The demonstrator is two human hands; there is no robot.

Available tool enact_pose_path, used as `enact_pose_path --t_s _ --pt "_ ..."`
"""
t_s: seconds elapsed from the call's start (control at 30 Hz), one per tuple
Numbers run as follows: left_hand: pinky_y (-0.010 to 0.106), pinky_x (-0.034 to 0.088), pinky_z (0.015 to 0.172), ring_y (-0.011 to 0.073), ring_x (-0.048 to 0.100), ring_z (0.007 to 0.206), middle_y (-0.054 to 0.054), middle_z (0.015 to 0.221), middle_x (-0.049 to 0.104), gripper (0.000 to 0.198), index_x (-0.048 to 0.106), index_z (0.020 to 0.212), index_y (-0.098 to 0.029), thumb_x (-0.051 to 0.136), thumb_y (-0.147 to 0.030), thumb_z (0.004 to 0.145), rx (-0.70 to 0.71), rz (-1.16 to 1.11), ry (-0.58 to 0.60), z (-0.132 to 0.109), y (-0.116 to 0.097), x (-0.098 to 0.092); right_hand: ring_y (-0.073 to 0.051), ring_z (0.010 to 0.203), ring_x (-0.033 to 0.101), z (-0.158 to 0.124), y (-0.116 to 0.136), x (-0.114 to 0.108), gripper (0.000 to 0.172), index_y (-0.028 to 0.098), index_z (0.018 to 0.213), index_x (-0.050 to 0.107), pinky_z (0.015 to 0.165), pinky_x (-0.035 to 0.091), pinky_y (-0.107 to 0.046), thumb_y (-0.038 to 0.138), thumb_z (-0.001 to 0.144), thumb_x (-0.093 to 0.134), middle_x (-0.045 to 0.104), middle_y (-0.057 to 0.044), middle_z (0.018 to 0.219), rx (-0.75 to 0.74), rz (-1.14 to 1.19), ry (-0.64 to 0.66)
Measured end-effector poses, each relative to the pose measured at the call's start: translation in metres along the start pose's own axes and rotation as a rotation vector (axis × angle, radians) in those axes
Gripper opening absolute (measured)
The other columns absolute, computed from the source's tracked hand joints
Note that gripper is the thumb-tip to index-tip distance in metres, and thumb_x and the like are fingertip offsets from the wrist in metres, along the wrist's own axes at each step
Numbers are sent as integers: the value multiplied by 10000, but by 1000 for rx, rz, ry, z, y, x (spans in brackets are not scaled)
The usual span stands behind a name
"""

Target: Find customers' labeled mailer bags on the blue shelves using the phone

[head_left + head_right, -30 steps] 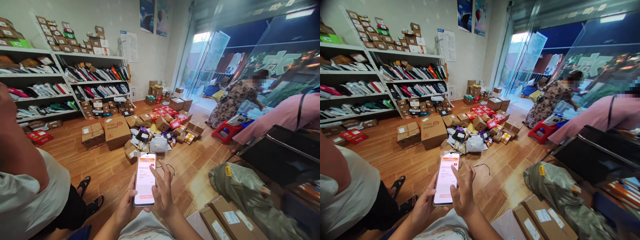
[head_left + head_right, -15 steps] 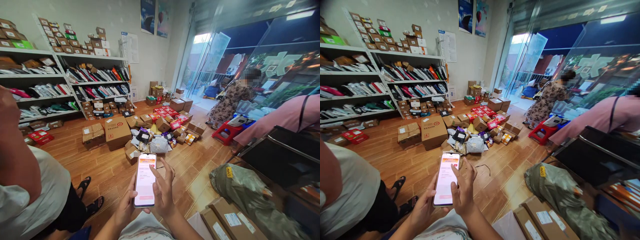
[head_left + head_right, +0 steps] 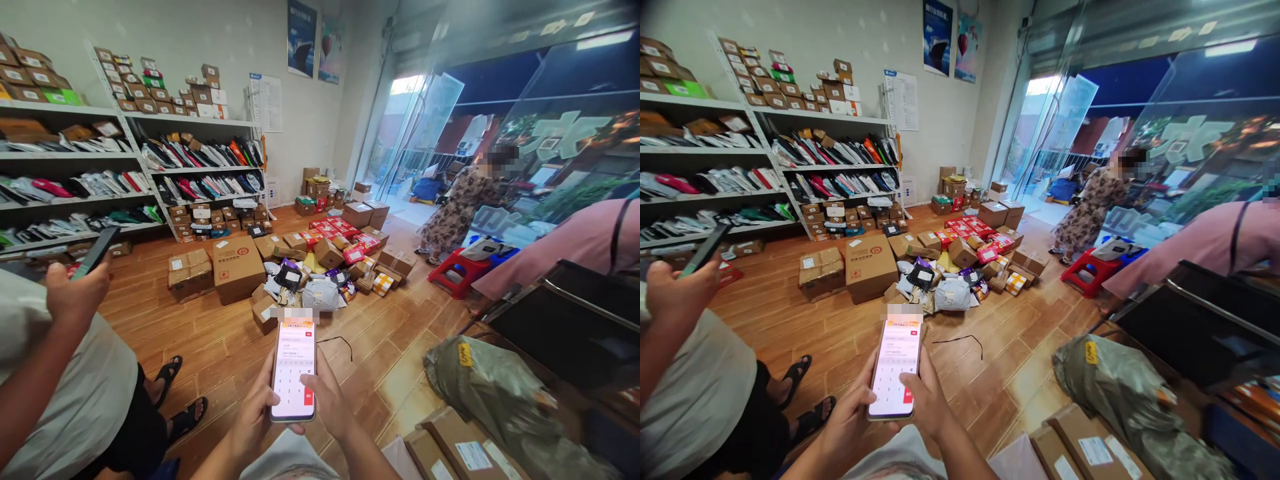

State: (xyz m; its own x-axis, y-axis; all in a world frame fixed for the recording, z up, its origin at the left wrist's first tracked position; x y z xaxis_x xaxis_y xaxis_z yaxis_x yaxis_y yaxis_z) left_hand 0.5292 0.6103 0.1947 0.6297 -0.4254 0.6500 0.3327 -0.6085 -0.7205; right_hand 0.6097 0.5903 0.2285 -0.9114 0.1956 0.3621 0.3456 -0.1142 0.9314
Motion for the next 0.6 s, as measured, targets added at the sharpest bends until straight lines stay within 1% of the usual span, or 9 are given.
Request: enact_pose_path --t_s 0.07,0.17,0.2,0.27,0.37,0.43,0.5,0.6 --pt "329 529 452 244 610 769 111 1393 415 991 -29 1453 -314 509 -170 634 -11 29 10 -1 -2 4 -176 709 606 -2 0 -1 425 208 1086 485 590 489 -291 280 679 581 669 -24 890 35 26 -27" --pt "318 520 442 240 611 762 126 1381 423 1000 -68 1449 -304 514 -161 649 -29 66 -6 -1 -1 5 -171 762 608 -5 -1 -2 470 206 1096 471 653 488 -291 246 646 600 677 -25 931 97 41 -83" --pt "317 522 451 236 611 764 125 1379 425 995 -77 1447 -306 507 -154 655 -40 74 -16 -1 1 3 -174 776 608 -5 -1 -2 475 202 1097 470 671 485 -294 254 646 612 677 -28 931 102 37 -100" --pt "325 528 463 237 609 773 119 1394 407 1001 -90 1444 -308 501 -162 650 -45 65 -14 -1 3 1 -179 767 604 -5 -1 -3 481 193 1089 467 662 481 -298 307 656 643 672 -38 921 100 11 -140" --pt "344 539 485 273 597 860 103 1432 356 1000 -59 1449 -309 505 -216 629 -21 -2 44 0 4 2 -174 723 600 -5 -5 -6 501 183 1078 453 619 480 -296 393 676 669 665 -52 910 107 -47 -194" --pt "329 539 498 300 573 950 91 1441 344 981 -13 1454 -315 508 -238 626 -10 -29 49 0 4 1 -164 698 597 -5 -7 -5 504 181 1076 450 602 480 -288 391 672 667 664 -40 879 111 -28 -173" --pt "315 538 516 316 552 1005 87 1432 360 978 19 1455 -317 522 -242 619 -4 -32 29 0 3 -1 -160 690 593 -4 -7 -1 496 185 1084 450 598 480 -282 322 647 641 667 -22 855 109 35 -99" --pt "319 529 489 324 574 957 111 1409 390 978 37 1457 -303 560 -290 632 -1 3 21 -1 0 1 -163 744 601 -5 -2 3 529 196 1095 453 636 485 -278 193 583 584 681 -15 903 83 45 -21"
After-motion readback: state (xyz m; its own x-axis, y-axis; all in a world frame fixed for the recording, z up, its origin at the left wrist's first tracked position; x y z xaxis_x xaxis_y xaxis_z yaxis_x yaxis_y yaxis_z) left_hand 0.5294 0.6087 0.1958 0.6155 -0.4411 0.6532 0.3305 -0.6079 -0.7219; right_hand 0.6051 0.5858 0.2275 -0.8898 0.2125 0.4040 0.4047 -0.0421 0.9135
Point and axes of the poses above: each hand's wrist, its own z-axis towards the middle knuckle, its own x-axis out of the palm, y = z × x, the point moved 10 cm from there along z, towards the middle knuckle
